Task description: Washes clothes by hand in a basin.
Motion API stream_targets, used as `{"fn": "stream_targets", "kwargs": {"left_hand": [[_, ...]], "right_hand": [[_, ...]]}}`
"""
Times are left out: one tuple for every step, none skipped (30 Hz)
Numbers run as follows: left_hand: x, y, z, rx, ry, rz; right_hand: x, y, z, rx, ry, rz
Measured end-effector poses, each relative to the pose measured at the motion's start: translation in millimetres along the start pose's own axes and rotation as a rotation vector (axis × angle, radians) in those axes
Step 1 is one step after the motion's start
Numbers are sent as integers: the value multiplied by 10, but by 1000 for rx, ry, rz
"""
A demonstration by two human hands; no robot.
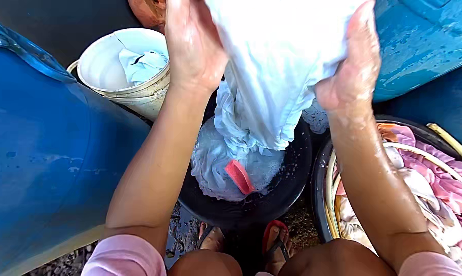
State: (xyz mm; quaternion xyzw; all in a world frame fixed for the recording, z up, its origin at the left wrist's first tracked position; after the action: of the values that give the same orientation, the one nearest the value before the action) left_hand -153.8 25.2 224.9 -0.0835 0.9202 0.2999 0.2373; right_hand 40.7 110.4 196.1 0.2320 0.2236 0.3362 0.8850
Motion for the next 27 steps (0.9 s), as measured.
{"fn": "stream_targets", "kwargs": {"left_hand": [[130,-125,56,39,93,-10],[329,-323,174,127,229,-40],[586,-594,347,272,434,-77],[860,-905,551,461,697,-76],[1076,-1215,758,698,972,4],[1208,-1494,962,969,1175,146],[1245,-1734,1147,1180,1295,281],[1163,-1940,1285,1278,1338,417],[994,-2122,1383,1266,1342,575],[786,-2275,1454,1182,1309,744],[596,-2399,1508,1079,1259,909],[471,-2514,1560,1004,1216,1060],[425,-2630,1621,978,1199,1193],[444,-2740,1693,1003,1191,1312],[493,-2822,1759,1039,1191,1411],[541,-2873,1817,1040,1219,1493],[577,-2901,1865,1005,1276,1558],[597,-2914,1905,954,1343,1610],[590,-2914,1935,950,1386,1659],[546,-2895,1945,987,1397,1678],[470,-2854,1936,1054,1369,1636],[373,-2804,1917,1130,1308,1541],[285,-2763,1908,1178,1249,1435],[220,-2732,1926,1214,1200,1343],[191,-2718,1973,1238,1167,1271],[201,-2723,2054,1256,1149,1205],[250,-2749,2163,1271,1151,1146]], "right_hand": [[14,-128,-72,-38,-132,22],[43,-332,-201,-102,-257,34],[75,-599,-390,-196,-375,52],[114,-918,-630,-325,-480,74],[175,-1231,-940,-461,-533,83],[243,-1496,-1265,-604,-541,89],[307,-1710,-1540,-756,-529,88],[350,-1858,-1720,-906,-511,79],[375,-1938,-1799,-1010,-489,66],[391,-1945,-1806,-1054,-467,59],[399,-1894,-1775,-1053,-437,55],[402,-1826,-1738,-1020,-398,43],[407,-1775,-1712,-979,-364,29],[416,-1738,-1698,-952,-329,11],[422,-1700,-1698,-942,-303,-6],[420,-1656,-1709,-949,-275,-25],[410,-1610,-1729,-985,-227,-53],[379,-1563,-1749,-1056,-146,-87],[333,-1521,-1772,-1143,-57,-119],[288,-1479,-1788,-1207,12,-129],[263,-1437,-1802,-1237,53,-116],[256,-1404,-1816,-1243,69,-86],[257,-1381,-1828,-1218,59,-60],[262,-1352,-1829,-1164,27,-49],[268,-1315,-1814,-1085,-20,-61],[275,-1272,-1790,-992,-74,-93],[288,-1232,-1774,-911,-118,-118]]}}
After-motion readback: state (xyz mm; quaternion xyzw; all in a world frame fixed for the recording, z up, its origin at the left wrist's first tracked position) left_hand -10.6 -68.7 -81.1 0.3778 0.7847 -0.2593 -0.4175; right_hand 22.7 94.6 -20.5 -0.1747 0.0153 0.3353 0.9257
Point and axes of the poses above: each hand's wrist, its own y-axis towards the middle knuckle, its own x-axis out of the back of the hand, z = x × y, the point moved 5 cm from there along y, towards the middle knuckle, and after that the axes turned 13 degrees about z, right-handed, at the moved point
